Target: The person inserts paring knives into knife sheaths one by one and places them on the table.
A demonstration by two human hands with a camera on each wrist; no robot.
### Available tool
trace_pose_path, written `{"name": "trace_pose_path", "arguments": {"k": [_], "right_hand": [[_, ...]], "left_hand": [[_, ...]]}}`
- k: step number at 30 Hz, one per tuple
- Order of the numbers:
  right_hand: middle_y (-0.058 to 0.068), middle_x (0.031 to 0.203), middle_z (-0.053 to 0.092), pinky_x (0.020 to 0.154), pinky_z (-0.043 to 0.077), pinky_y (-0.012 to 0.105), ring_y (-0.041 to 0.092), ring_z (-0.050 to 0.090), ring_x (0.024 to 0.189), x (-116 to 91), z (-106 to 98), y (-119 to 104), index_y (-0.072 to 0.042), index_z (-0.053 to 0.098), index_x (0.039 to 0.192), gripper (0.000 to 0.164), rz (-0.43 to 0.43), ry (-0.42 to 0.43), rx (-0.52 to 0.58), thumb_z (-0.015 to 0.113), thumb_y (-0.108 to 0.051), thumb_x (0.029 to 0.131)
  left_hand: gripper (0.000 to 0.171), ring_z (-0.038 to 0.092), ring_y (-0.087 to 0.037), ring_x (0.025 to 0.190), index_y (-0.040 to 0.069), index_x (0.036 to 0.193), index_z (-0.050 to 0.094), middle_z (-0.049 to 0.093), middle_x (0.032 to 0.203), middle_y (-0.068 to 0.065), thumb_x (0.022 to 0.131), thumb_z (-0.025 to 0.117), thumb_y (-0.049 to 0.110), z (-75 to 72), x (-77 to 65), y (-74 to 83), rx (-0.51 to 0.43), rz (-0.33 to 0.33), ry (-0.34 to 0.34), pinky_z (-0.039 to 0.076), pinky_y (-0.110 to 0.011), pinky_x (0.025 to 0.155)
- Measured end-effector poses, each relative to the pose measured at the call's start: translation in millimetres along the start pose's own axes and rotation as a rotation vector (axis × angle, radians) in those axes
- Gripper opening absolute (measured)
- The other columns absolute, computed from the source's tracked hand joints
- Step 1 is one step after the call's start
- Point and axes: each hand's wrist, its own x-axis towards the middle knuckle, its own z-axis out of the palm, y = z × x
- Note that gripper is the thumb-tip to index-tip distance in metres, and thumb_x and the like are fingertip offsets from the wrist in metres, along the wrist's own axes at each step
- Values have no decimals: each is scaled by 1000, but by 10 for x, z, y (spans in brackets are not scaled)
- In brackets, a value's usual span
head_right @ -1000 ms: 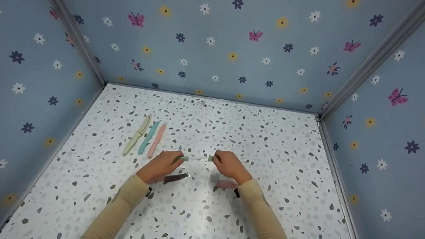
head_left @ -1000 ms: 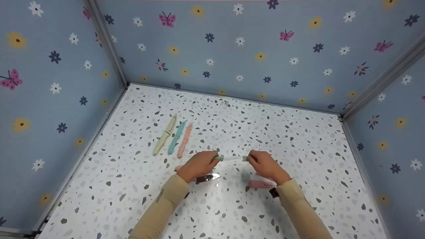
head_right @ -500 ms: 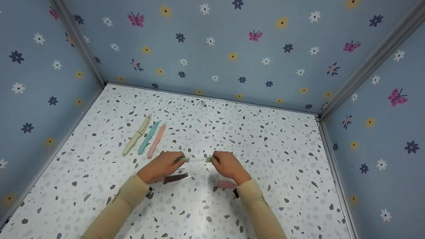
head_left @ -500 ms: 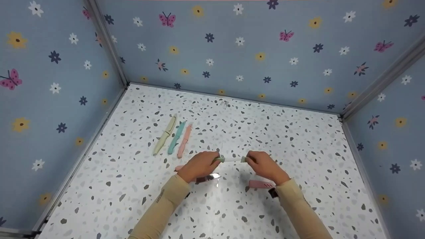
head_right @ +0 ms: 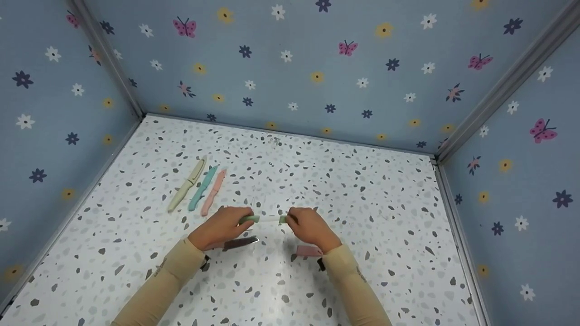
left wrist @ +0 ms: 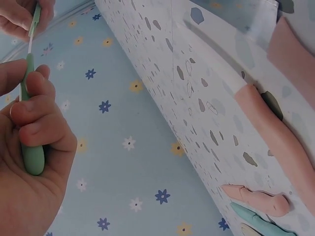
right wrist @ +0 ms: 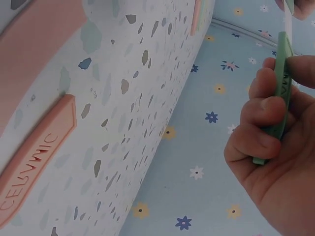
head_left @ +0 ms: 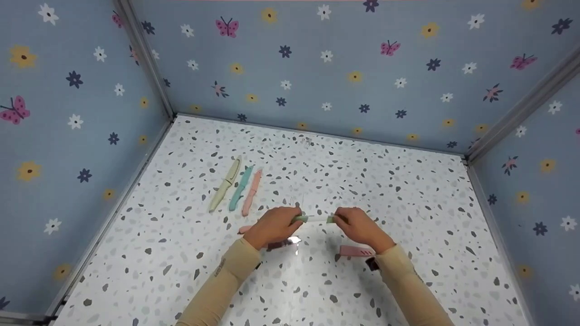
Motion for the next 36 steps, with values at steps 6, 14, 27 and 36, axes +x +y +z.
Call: {"name": "trace_pose_path", "arguments": {"k": [6, 14, 27, 36], "right_hand": [[-9, 62, 47, 53, 39, 27, 6, 41, 54, 5, 6, -17, -17, 60, 81, 19, 16, -16, -3, 52, -18, 98], [-10, 62, 47, 53, 39, 26, 5, 41, 54, 6, 6, -40, -18, 60, 81, 19, 13, -31, -15, 51, -19, 98], [-10, 61, 43, 55, 37, 27, 6, 39, 55, 9, 34, -53, -19, 57, 78, 21, -21, -26, -21, 51, -19, 98], [-10, 63, 45, 58, 38, 29, 8, 41, 57, 13, 54, -52, -17, 58, 78, 20, -9, -28, -44, 51, -20, 97]], "left_hand": [[21, 38, -12, 56, 18, 79, 49, 40, 64, 6, 98, 50, 25, 11, 18, 32, 6, 9, 2, 36, -28, 56], [22, 38, -12, 56, 17, 78, 47, 39, 63, 5, 98, 50, 24, 20, 17, 47, 16, 14, 3, 34, -28, 56], [21, 39, -13, 56, 17, 79, 48, 40, 63, 4, 99, 50, 26, 30, 16, 80, 24, -26, -30, 34, -29, 56], [24, 37, -12, 54, 17, 77, 45, 38, 62, 4, 99, 49, 25, 46, 18, 83, 33, -10, -15, 33, -28, 54]]}}
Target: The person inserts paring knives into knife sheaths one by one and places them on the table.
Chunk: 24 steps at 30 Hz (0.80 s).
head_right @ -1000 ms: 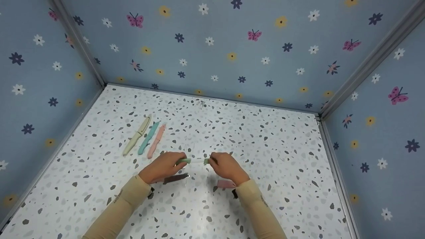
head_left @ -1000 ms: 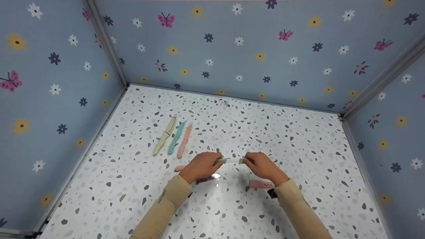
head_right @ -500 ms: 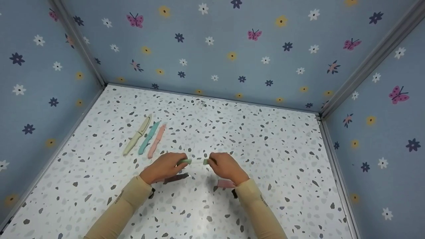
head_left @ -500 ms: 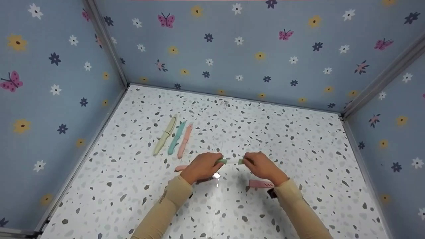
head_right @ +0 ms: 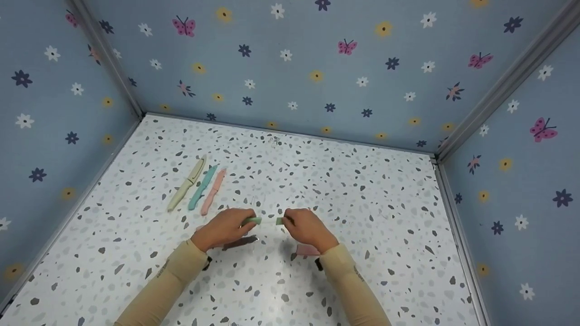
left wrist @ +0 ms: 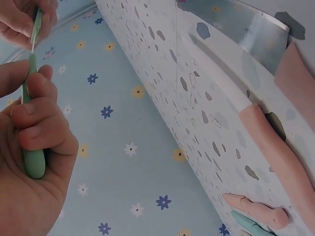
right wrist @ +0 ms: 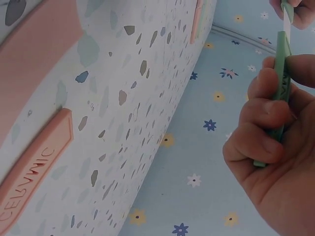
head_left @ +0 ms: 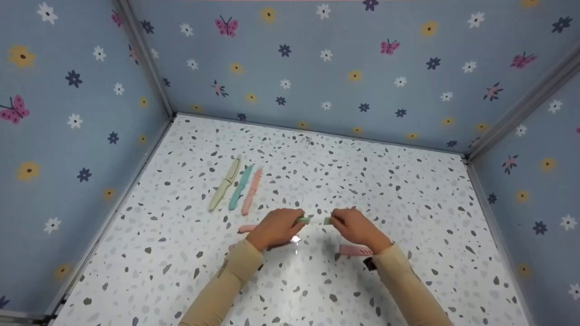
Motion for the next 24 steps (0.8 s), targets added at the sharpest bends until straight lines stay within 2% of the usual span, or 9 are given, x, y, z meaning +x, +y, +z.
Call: {"name": "trace_pose_path", "arguments": {"k": [3, 14, 24], "right_hand": [[-10, 63, 45, 58, 38, 29, 8, 41, 57, 11, 9, 1, -17, 58, 78, 21, -7, 1, -3, 51, -20, 98], [-10, 64, 48, 56, 40, 27, 6, 43, 57, 26, 23, -40, -19, 58, 79, 20, 16, -21, 12, 52, -20, 98], [-10, 62, 43, 55, 38, 27, 7, 41, 56, 43, 37, -58, -11, 61, 78, 22, -49, 3, -8, 52, -18, 97]], "left_hand": [[24, 37, -13, 53, 17, 77, 45, 39, 62, 4, 99, 48, 25, 2, 1, -6, 0, 8, -1, 33, -28, 54], [24, 39, -12, 54, 17, 78, 46, 41, 62, 3, 100, 47, 28, 21, 18, 18, 11, -38, -40, 34, -28, 53], [24, 38, -12, 54, 18, 78, 47, 39, 61, 4, 100, 48, 28, 49, 13, 6, 0, 3, -5, 33, -28, 55]]}}
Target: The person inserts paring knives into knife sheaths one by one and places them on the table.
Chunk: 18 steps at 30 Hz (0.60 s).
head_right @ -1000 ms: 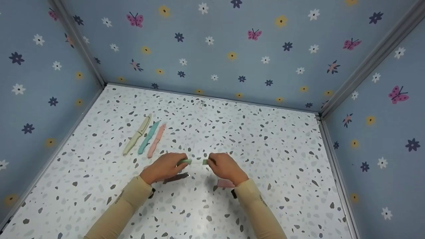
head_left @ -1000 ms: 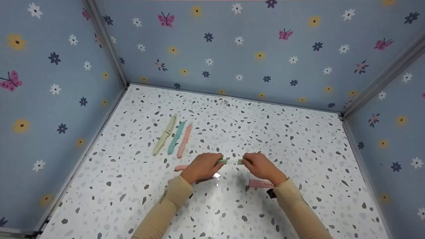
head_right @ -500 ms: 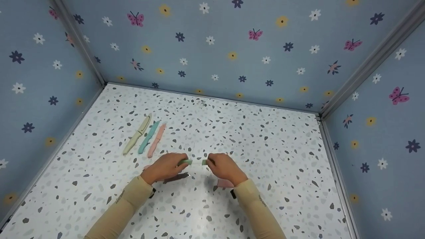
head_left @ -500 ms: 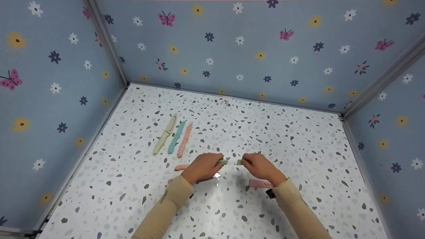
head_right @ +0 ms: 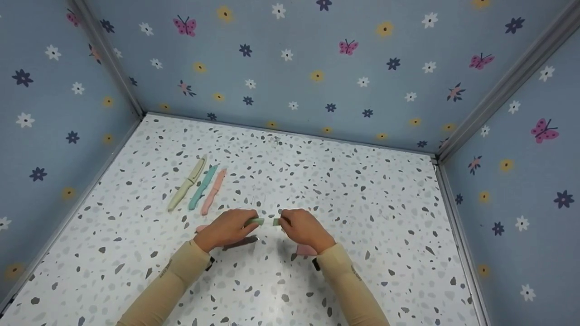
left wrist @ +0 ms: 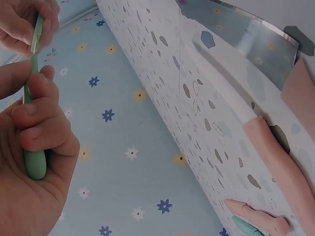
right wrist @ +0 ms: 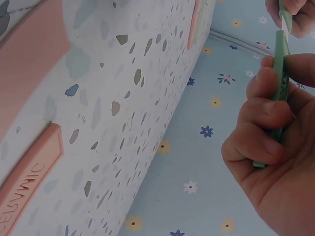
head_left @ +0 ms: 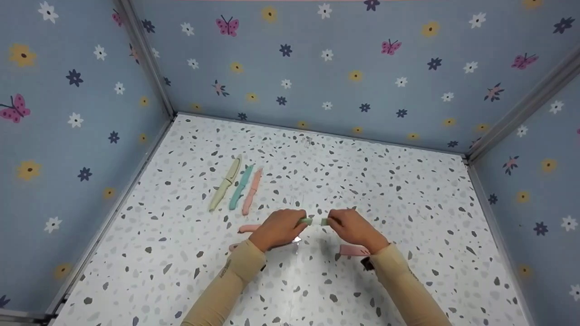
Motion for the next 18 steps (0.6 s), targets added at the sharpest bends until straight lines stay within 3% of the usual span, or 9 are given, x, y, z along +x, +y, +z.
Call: {"name": "trace_pose_path", "arguments": {"k": [18], "right_hand": [[-10, 62, 43, 55, 39, 27, 6, 41, 56, 39, 0, -68, -8, 62, 80, 23, 14, -21, 8, 53, -20, 97]], "left_hand": [[24, 40, -13, 55, 18, 80, 49, 41, 62, 4, 100, 48, 30, 20, 29, 16, 5, -28, -19, 35, -29, 56]]}}
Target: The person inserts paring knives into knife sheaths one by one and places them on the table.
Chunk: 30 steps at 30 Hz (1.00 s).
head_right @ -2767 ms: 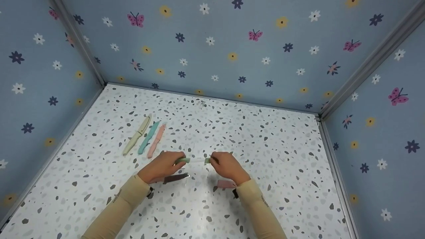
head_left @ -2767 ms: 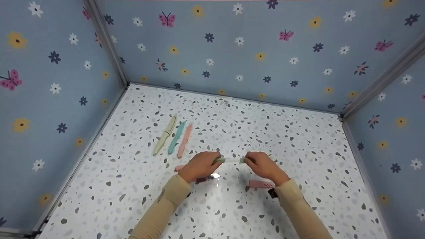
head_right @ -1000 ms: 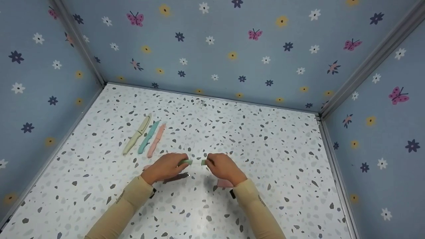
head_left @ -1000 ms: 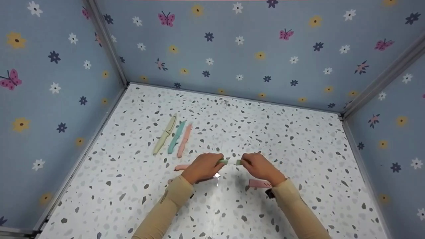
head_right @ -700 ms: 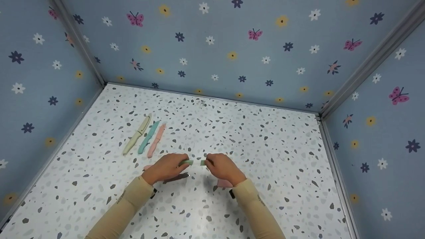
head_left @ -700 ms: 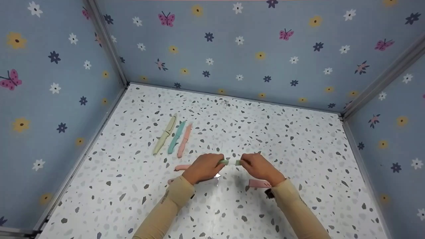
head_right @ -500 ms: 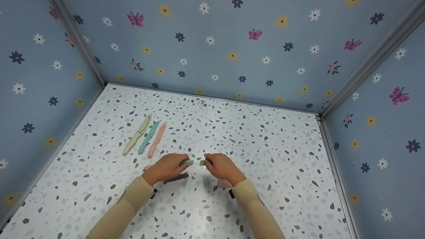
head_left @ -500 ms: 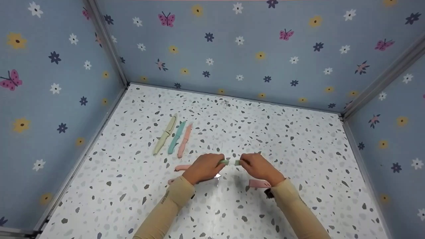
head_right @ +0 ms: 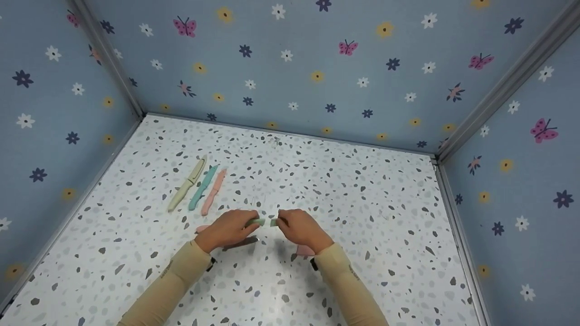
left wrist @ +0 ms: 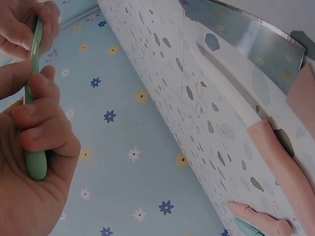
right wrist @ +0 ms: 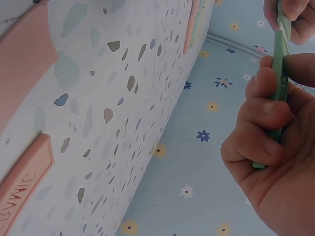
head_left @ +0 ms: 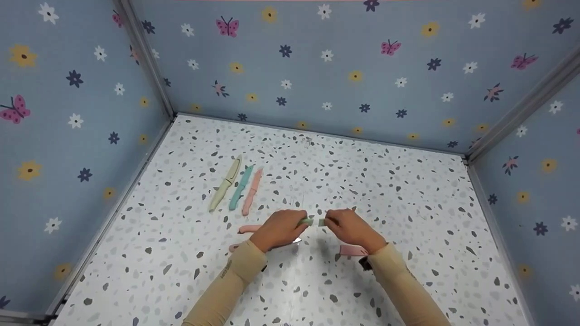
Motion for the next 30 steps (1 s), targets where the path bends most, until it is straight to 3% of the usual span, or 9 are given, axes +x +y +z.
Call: {"name": "trace_pose_path", "arguments": {"k": [17, 22, 30], "right_hand": [[-10, 61, 41, 54, 37, 25, 5, 40, 55, 33, 17, -18, -15, 56, 75, 22, -22, 0, 5, 53, -16, 96], [-10, 62, 43, 54, 38, 26, 5, 41, 55, 41, 19, -31, -8, 61, 79, 21, -19, -5, 11, 53, -16, 97], [-10, 63, 47, 54, 39, 26, 5, 43, 56, 77, 19, -47, -14, 59, 79, 21, -28, -22, 14, 51, -19, 97]], "left_hand": [[25, 38, -12, 53, 17, 78, 47, 39, 60, 4, 100, 48, 29, 6, -1, 9, 27, 37, 24, 32, -28, 54], [24, 38, -12, 53, 17, 79, 47, 39, 60, 3, 100, 49, 29, 4, 9, 24, 26, 23, 16, 32, -28, 53], [21, 41, -12, 55, 17, 84, 49, 44, 64, 4, 100, 47, 30, 16, 37, 48, 29, -3, -22, 35, -28, 55]]}}
